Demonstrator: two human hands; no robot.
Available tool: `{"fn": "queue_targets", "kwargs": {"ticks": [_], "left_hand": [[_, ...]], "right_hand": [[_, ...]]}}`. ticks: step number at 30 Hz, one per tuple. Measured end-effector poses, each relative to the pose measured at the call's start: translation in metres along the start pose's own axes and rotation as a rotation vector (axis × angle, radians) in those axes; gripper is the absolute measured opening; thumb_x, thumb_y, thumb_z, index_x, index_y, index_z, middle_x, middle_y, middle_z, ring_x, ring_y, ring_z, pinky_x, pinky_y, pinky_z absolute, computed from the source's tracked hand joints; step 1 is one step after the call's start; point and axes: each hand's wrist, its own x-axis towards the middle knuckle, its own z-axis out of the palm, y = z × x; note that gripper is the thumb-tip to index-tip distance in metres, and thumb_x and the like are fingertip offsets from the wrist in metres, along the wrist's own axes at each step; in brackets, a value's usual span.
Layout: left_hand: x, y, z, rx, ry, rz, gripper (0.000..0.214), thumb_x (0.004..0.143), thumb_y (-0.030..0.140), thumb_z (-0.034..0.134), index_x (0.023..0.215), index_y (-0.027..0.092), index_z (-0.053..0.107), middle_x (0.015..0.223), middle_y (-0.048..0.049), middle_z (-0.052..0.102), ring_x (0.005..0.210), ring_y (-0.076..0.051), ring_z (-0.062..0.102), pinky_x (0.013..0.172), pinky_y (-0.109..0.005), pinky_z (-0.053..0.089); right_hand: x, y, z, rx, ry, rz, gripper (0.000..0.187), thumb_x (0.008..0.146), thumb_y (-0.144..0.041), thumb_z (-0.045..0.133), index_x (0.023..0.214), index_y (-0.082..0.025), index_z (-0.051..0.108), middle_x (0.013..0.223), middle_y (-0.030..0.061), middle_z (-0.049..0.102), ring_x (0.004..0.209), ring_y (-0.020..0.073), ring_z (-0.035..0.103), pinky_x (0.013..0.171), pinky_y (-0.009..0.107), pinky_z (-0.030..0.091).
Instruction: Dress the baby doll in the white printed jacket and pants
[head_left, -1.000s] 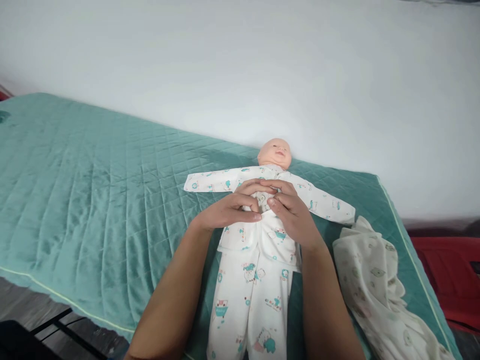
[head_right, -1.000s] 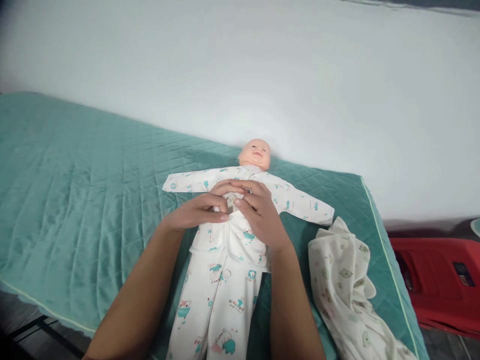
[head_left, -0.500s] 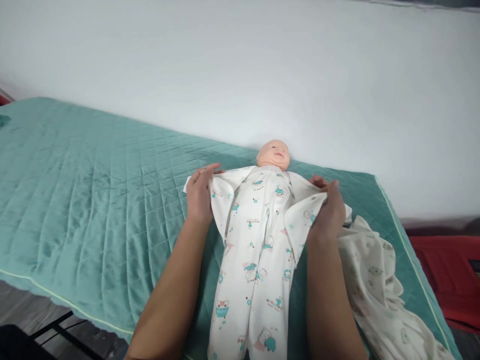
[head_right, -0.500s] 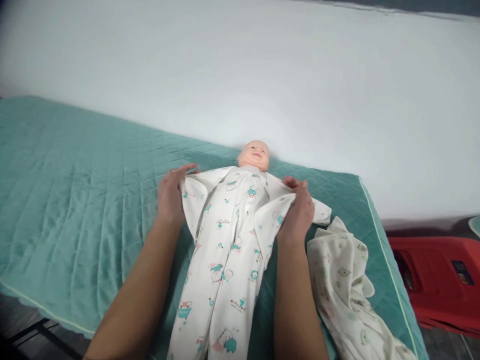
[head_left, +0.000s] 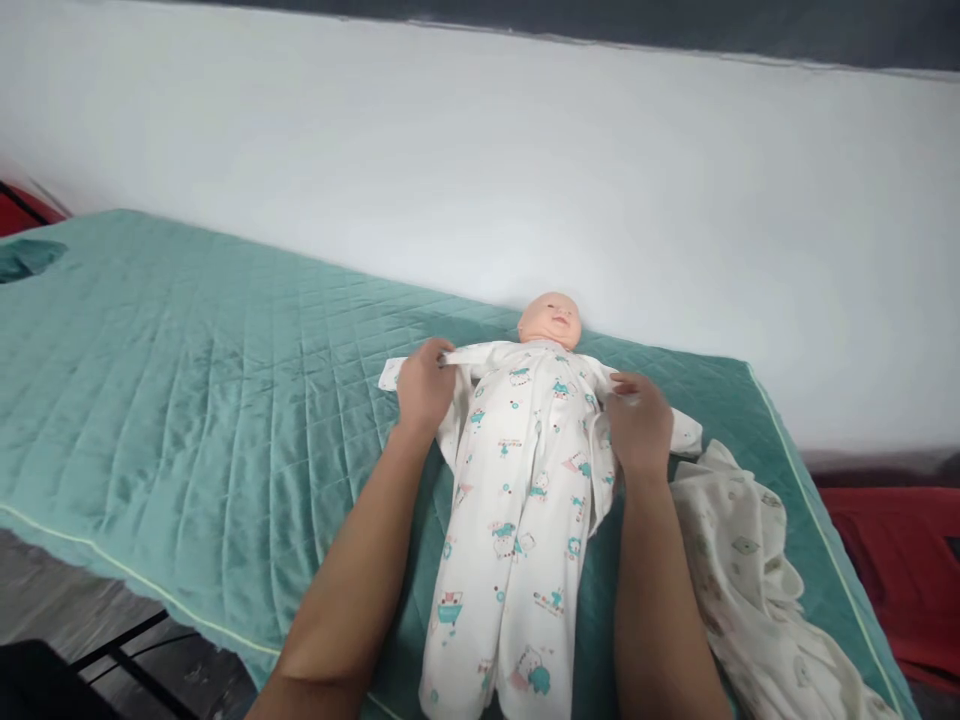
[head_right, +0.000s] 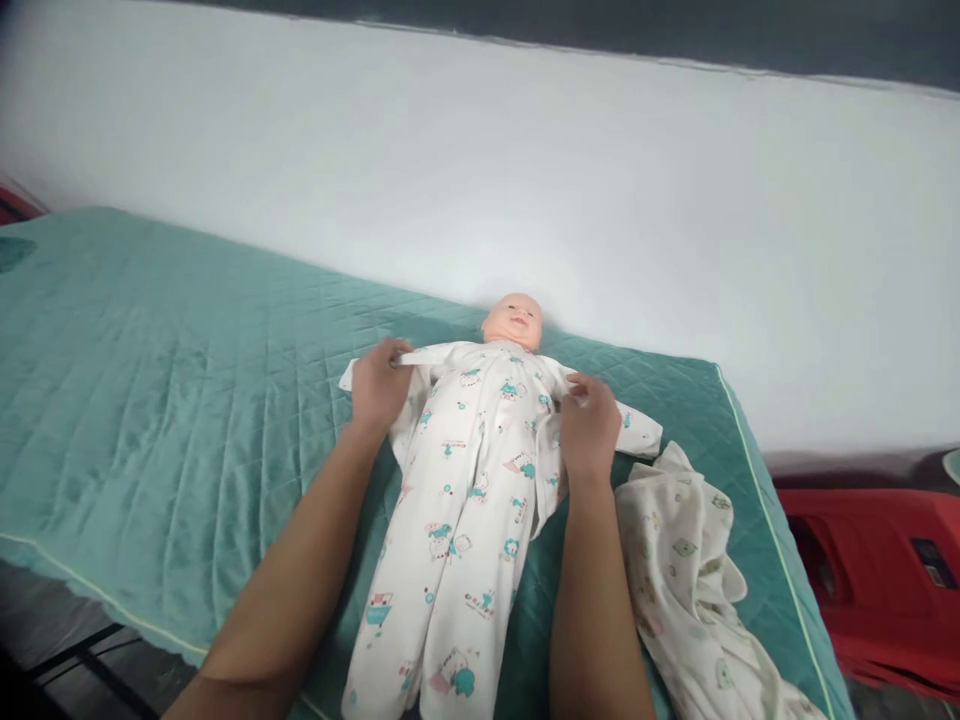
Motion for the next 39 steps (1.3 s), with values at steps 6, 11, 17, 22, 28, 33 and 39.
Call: {"fn": "queue_targets", "kwargs": {"ticks": [6, 11, 17, 22, 28, 33, 39], "left_hand": [[0.004, -0.007, -0.009, 0.126, 0.157, -0.039, 0.027, 0.088, 0.019, 0.048, 0.111, 0.019, 0.063, 0.109, -0.0113, 0.063, 0.105, -0.028, 0.057, 0.088, -0.04, 0.043], [-0.009, 0.01, -0.003, 0.121, 0.07, 0.288, 0.033, 0.093, 0.022, 0.048, 0.123, 0.021, 0.06, 0.128, -0.0111, 0.059, 0.122, -0.028, 0.05, 0.104, -0.043, 0.036], [-0.006, 0.015, 0.01, 0.231, -0.157, 0.387, 0.036, 0.097, 0.025, 0.04, 0.126, 0.025, 0.062, 0.126, -0.0083, 0.065, 0.117, -0.027, 0.055, 0.103, -0.044, 0.034], [0.003, 0.001, 0.007, 0.321, -0.156, 0.343, 0.037, 0.094, 0.017, 0.04, 0.121, 0.024, 0.064, 0.115, -0.0097, 0.068, 0.112, -0.027, 0.059, 0.096, -0.04, 0.037], [0.001, -0.014, 0.002, 0.243, -0.095, 0.218, 0.031, 0.095, 0.023, 0.043, 0.116, 0.028, 0.065, 0.116, -0.0045, 0.07, 0.114, -0.023, 0.059, 0.094, -0.036, 0.038], [-0.003, -0.014, 0.004, 0.202, -0.069, 0.201, 0.028, 0.096, 0.026, 0.044, 0.113, 0.031, 0.066, 0.111, -0.0023, 0.072, 0.112, -0.022, 0.06, 0.099, -0.039, 0.036], [-0.001, -0.014, 0.004, 0.173, -0.082, 0.186, 0.027, 0.096, 0.027, 0.045, 0.114, 0.03, 0.065, 0.112, -0.0013, 0.073, 0.112, -0.022, 0.061, 0.099, -0.039, 0.035]], "right_hand": [[0.003, 0.014, -0.003, -0.217, 0.195, -0.086, 0.035, 0.076, -0.018, 0.046, 0.1, -0.02, 0.071, 0.113, 0.0134, 0.065, 0.111, 0.031, 0.054, 0.095, 0.05, 0.042], [-0.006, 0.001, 0.013, -0.238, 0.087, -0.276, 0.033, 0.086, -0.026, 0.049, 0.11, -0.025, 0.071, 0.138, 0.0106, 0.056, 0.132, 0.0334, 0.042, 0.109, 0.057, 0.03], [-0.006, 0.013, 0.02, -0.262, -0.048, -0.22, 0.042, 0.091, -0.025, 0.039, 0.119, -0.027, 0.07, 0.134, 0.0103, 0.06, 0.128, 0.0318, 0.046, 0.109, 0.06, 0.026], [0.0, 0.021, 0.011, -0.285, 0.014, -0.056, 0.043, 0.088, -0.024, 0.039, 0.114, -0.025, 0.074, 0.125, 0.0102, 0.067, 0.114, 0.0308, 0.056, 0.105, 0.056, 0.032], [0.0, 0.016, 0.009, -0.252, 0.146, -0.051, 0.038, 0.084, -0.021, 0.041, 0.1, -0.021, 0.076, 0.12, 0.0121, 0.069, 0.113, 0.0294, 0.058, 0.105, 0.054, 0.036], [-0.023, -0.042, 0.01, -0.046, 0.005, -0.311, 0.033, 0.091, -0.026, 0.045, 0.115, -0.019, 0.067, 0.123, 0.0117, 0.065, 0.118, 0.0247, 0.057, 0.105, 0.043, 0.042], [-0.027, -0.139, 0.046, -0.332, -0.605, -0.657, 0.037, 0.094, -0.024, 0.046, 0.129, -0.015, 0.056, 0.128, 0.0136, 0.062, 0.12, 0.0274, 0.054, 0.1, 0.041, 0.045]]}}
